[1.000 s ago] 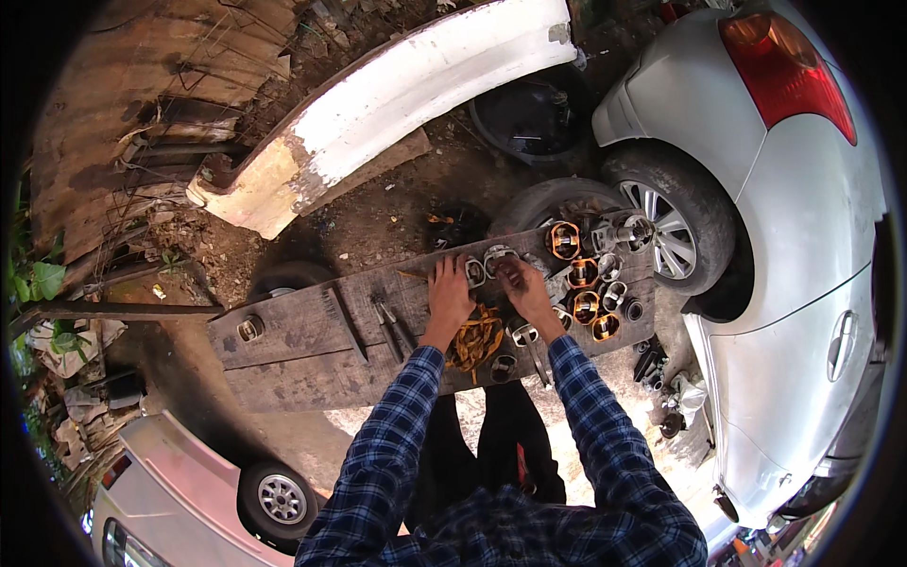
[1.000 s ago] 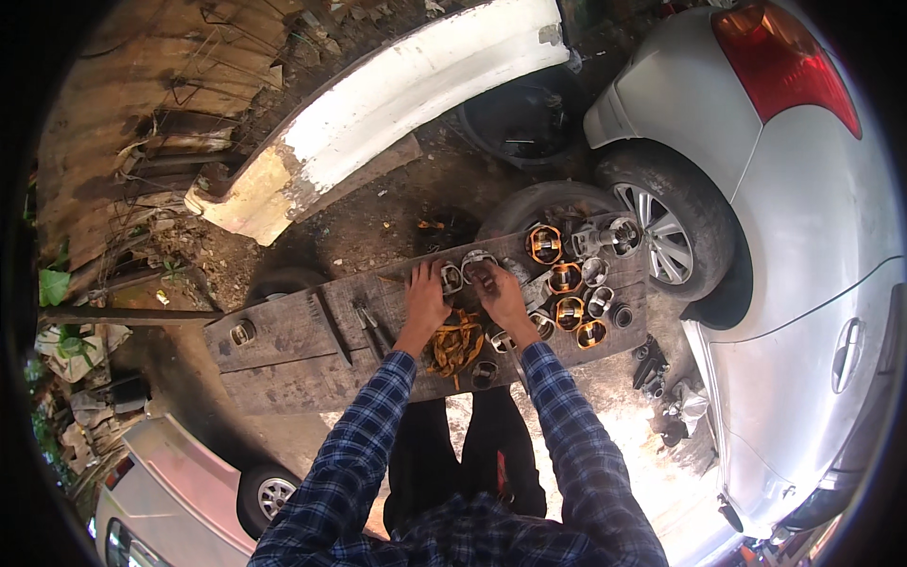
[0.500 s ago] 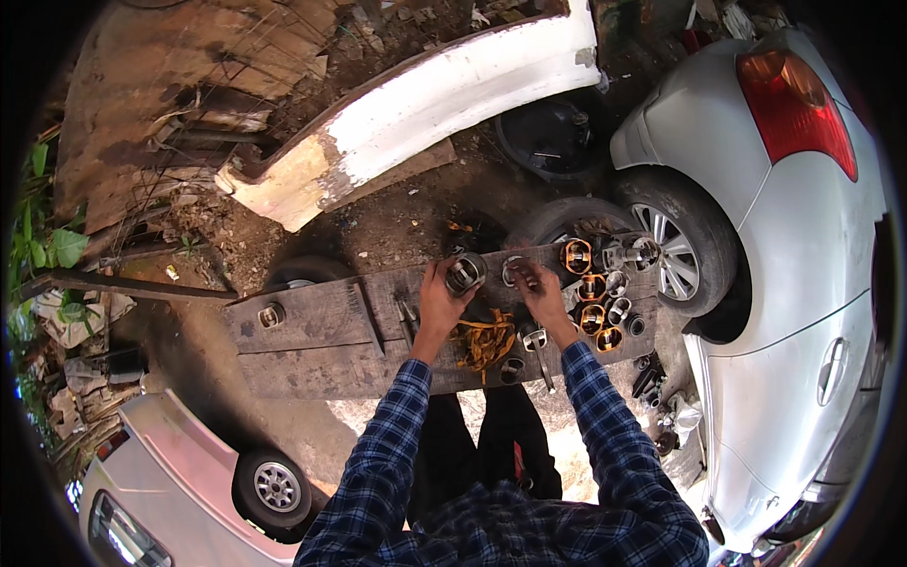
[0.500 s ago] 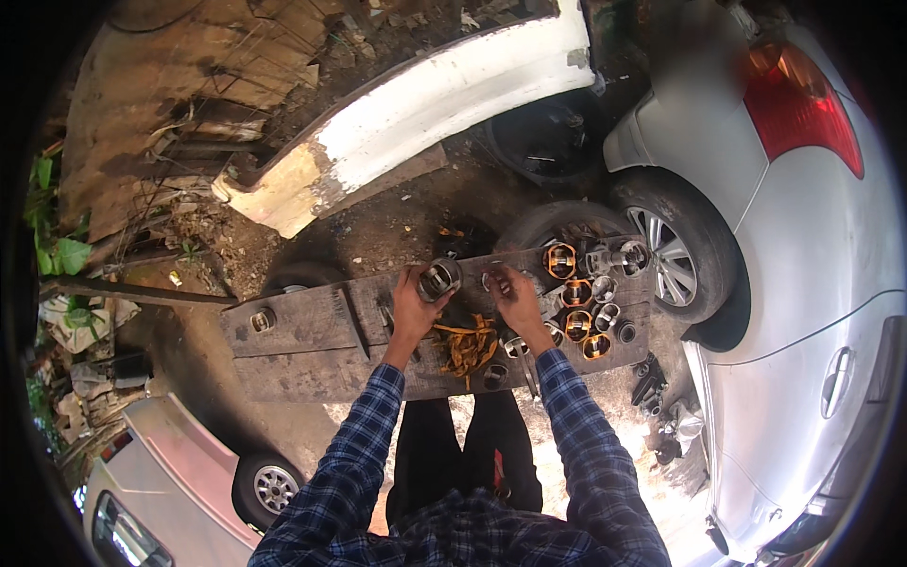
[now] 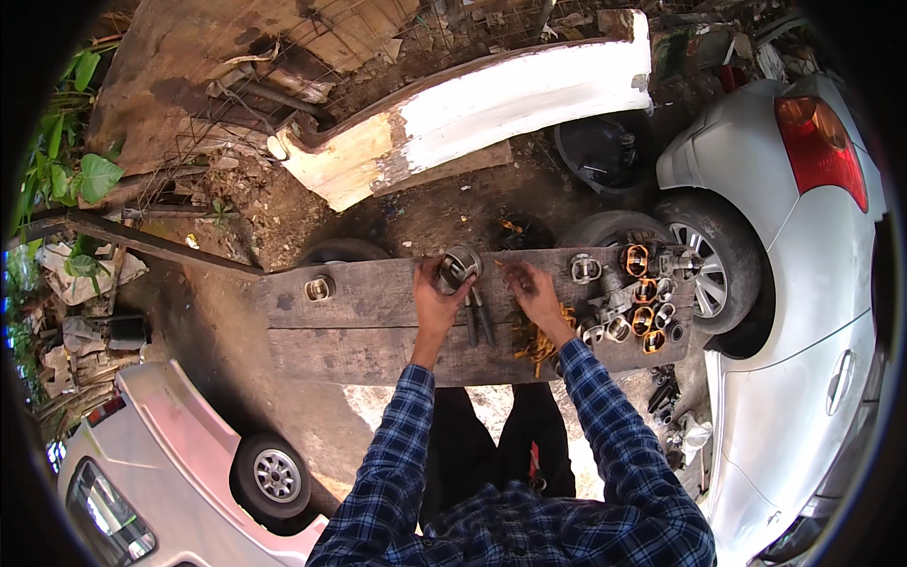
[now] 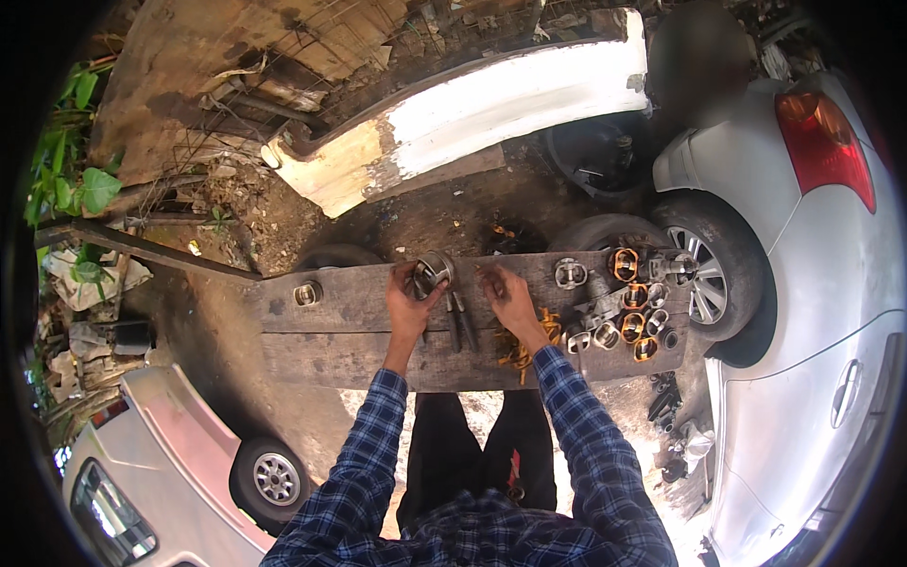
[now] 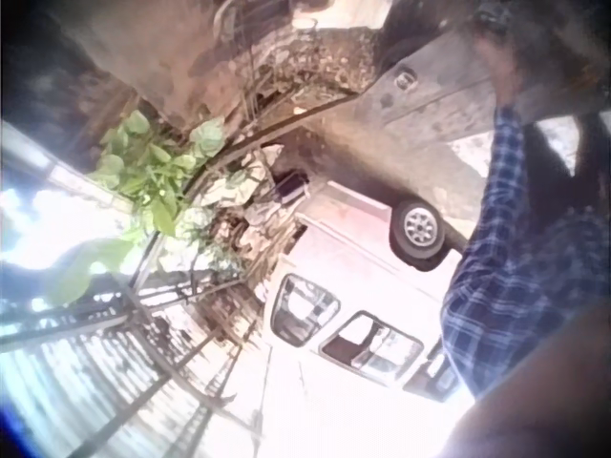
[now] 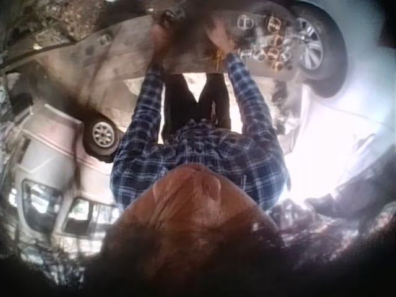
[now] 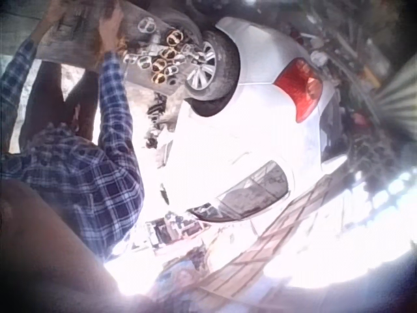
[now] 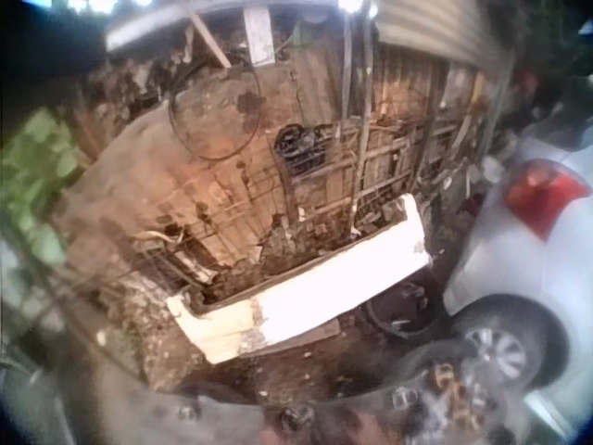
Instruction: The person assembles a piston by hand, placing piston rings into the grooves and inserting the wrist pin. The person handles the piston and rings one at a time, rotating the piston to fit each ring and then inserting the pin to complete the assembly.
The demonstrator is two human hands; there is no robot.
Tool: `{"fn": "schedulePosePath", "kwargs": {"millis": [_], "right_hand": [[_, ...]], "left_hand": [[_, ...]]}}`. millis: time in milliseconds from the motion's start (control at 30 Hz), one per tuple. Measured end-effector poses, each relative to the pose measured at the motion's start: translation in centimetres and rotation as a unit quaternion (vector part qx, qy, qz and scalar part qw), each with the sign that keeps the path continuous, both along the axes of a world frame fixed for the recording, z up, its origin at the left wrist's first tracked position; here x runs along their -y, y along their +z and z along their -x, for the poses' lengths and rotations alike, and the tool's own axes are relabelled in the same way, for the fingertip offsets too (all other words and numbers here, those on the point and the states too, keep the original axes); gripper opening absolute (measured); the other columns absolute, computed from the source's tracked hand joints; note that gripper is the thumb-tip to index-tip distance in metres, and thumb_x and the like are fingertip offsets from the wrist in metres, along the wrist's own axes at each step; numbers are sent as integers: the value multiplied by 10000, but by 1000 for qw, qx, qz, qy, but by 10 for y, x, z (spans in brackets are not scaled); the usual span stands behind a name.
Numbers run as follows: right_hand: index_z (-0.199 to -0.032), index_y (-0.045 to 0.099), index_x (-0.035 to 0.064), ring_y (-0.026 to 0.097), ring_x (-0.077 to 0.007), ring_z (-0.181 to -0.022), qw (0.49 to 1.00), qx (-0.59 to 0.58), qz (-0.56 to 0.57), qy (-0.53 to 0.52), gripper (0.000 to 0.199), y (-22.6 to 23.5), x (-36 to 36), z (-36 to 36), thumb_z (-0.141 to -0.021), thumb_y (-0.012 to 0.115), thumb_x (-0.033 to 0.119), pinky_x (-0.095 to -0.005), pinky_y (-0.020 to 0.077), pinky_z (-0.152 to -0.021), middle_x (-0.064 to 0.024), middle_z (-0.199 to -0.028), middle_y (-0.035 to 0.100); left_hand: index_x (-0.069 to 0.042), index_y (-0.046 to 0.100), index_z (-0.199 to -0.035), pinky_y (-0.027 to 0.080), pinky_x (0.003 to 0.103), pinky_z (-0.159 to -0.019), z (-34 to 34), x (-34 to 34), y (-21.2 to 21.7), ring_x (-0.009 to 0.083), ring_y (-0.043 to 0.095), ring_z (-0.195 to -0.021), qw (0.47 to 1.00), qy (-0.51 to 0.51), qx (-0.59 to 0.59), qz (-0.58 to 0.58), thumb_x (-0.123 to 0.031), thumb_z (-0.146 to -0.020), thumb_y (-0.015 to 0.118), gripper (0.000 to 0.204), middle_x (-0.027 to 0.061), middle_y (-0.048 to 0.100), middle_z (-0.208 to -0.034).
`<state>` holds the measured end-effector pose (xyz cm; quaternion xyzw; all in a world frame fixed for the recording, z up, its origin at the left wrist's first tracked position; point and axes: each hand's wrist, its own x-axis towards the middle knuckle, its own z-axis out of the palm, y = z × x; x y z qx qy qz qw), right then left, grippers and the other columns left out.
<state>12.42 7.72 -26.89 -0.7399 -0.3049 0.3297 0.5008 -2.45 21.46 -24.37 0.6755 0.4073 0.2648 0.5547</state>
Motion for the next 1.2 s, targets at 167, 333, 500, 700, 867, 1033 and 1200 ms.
{"fn": "schedulePosePath", "kwargs": {"millis": [167,333,500,700,867,1033,1200], "right_hand": [[-985,623,-28,689,-210,-692,991,42,124,-7,105,-31,-10,73,-897,622,29,-320,514,-602,-129,-780,675],[-1032,591,-38,664,-369,-781,973,110,199,-34,243,-62,-20,150,-852,684,95,-422,534,-677,-231,-995,658],[-1356,422,-72,610,-422,-1053,907,206,362,-64,602,-74,-33,188,-838,683,91,-426,553,-843,-268,-1306,475],[-1389,395,-52,611,-418,-1060,896,184,389,-111,645,-74,-38,180,-812,678,5,-434,553,-872,-258,-1297,469],[-1205,514,-50,621,-403,-1046,917,154,349,-113,441,-65,-36,167,-824,696,79,-429,553,-816,-260,-1179,544],[-934,584,-62,654,-388,-794,960,116,195,-166,197,-28,-28,160,-893,594,130,-437,532,-688,-248,-860,619],[-944,596,-42,591,-228,-545,963,-167,106,-185,283,34,-5,154,-979,462,206,-365,487,-519,-158,-752,607]], "left_hand": [[32,552,-1198,489,292,-936,54,-33,-9,168,603,-1074,945,-8,158,287,-44,-840,771,426,96,619,-1177],[16,542,-1237,461,295,-977,88,-61,-2,153,585,-1116,913,-32,165,372,-91,-858,761,451,74,618,-1195],[0,500,-1313,455,343,-1038,107,-81,-3,199,565,-1189,854,-88,243,451,-140,-846,780,562,87,569,-1295],[9,477,-1322,416,428,-1140,123,-86,-4,263,501,-1300,788,-90,305,527,-129,-810,797,620,132,522,-1369],[-7,551,-1252,421,444,-1139,127,-89,2,280,538,-1262,721,-95,347,592,-14,-798,765,503,130,569,-1318],[-13,547,-1304,319,532,-1185,125,-87,29,339,448,-1351,711,-105,367,590,-76,-771,771,582,189,530,-1382],[-46,520,-1364,316,567,-1173,117,-82,83,351,425,-1369,701,-171,385,575,-67,-824,669,561,173,475,-1447]]}}
